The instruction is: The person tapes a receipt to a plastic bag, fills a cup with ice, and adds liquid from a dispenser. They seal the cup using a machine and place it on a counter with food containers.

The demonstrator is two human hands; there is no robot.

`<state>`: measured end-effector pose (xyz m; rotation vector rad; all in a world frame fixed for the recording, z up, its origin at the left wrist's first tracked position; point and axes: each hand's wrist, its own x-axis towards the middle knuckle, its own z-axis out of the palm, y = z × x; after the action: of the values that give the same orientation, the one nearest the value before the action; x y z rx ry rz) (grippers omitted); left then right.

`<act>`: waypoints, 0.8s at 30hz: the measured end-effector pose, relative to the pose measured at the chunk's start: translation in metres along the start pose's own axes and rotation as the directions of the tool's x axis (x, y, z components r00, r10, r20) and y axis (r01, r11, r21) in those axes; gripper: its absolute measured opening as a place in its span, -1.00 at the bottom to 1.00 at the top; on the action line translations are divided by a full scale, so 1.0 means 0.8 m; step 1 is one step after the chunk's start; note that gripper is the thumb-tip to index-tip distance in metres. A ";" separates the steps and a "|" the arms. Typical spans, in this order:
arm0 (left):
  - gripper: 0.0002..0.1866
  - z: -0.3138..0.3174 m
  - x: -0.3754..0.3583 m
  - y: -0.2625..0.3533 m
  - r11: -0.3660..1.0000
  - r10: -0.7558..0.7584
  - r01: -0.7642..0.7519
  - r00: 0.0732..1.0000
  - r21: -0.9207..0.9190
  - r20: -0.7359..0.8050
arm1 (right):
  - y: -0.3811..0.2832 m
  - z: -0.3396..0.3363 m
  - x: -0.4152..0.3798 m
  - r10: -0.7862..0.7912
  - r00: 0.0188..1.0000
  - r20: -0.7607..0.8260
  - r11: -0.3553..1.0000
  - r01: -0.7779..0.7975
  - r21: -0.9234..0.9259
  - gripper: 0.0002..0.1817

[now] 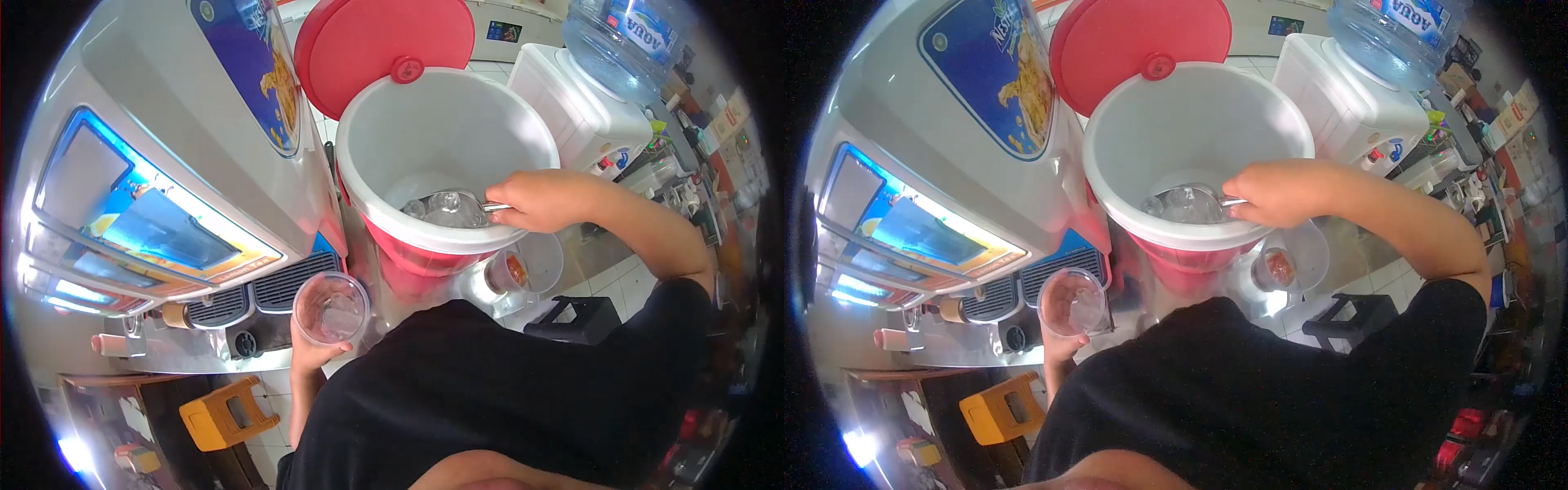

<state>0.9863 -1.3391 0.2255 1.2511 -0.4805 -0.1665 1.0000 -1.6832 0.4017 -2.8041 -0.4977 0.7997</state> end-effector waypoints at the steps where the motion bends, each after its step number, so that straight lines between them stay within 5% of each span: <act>1: 0.15 0.002 0.001 0.004 1.000 -0.010 0.010 1.000 0.002 0.011 | 0.002 0.001 0.000 -0.023 1.000 -0.013 0.999 0.024 0.031 -0.72; 6: 0.15 0.008 -0.001 0.010 0.999 0.008 -0.009 0.999 0.032 0.034 | 0.022 0.000 0.017 -0.076 0.997 0.002 0.994 0.076 0.073 -0.67; 9: 0.14 0.013 0.008 0.017 0.996 0.027 -0.031 0.999 0.083 0.041 | 0.048 0.001 0.041 0.003 0.991 0.132 0.957 -0.041 0.286 -0.68; 11: 0.10 0.017 0.017 0.023 0.989 0.030 -0.037 0.998 0.140 0.054 | 0.067 0.007 0.060 -0.014 0.938 0.347 0.747 -0.221 0.628 -0.72; 12: 0.10 0.020 0.023 0.027 0.989 0.043 -0.049 0.998 0.141 0.045 | 0.070 0.011 0.066 -0.015 0.939 0.344 0.757 -0.214 0.618 -0.72; 14: 0.05 0.023 0.034 0.035 0.975 0.047 -0.064 0.995 0.213 0.086 | 0.070 0.020 0.075 -0.117 0.917 0.381 0.535 -0.265 0.802 -0.76; 17: 0.01 0.027 0.050 0.042 0.969 0.067 -0.088 0.993 0.233 0.095 | 0.072 0.018 0.083 -0.145 0.889 0.434 0.441 -0.335 0.833 -0.74; 24: -0.05 0.045 0.096 0.049 0.939 0.139 -0.162 0.986 0.304 0.096 | 0.075 -0.003 0.062 -0.194 0.933 0.302 0.382 -0.211 0.900 -0.68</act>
<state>1.0330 -1.3870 0.2906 1.5132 -0.6831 -0.0048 1.0570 -1.7211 0.3644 -1.5661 0.0047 1.1380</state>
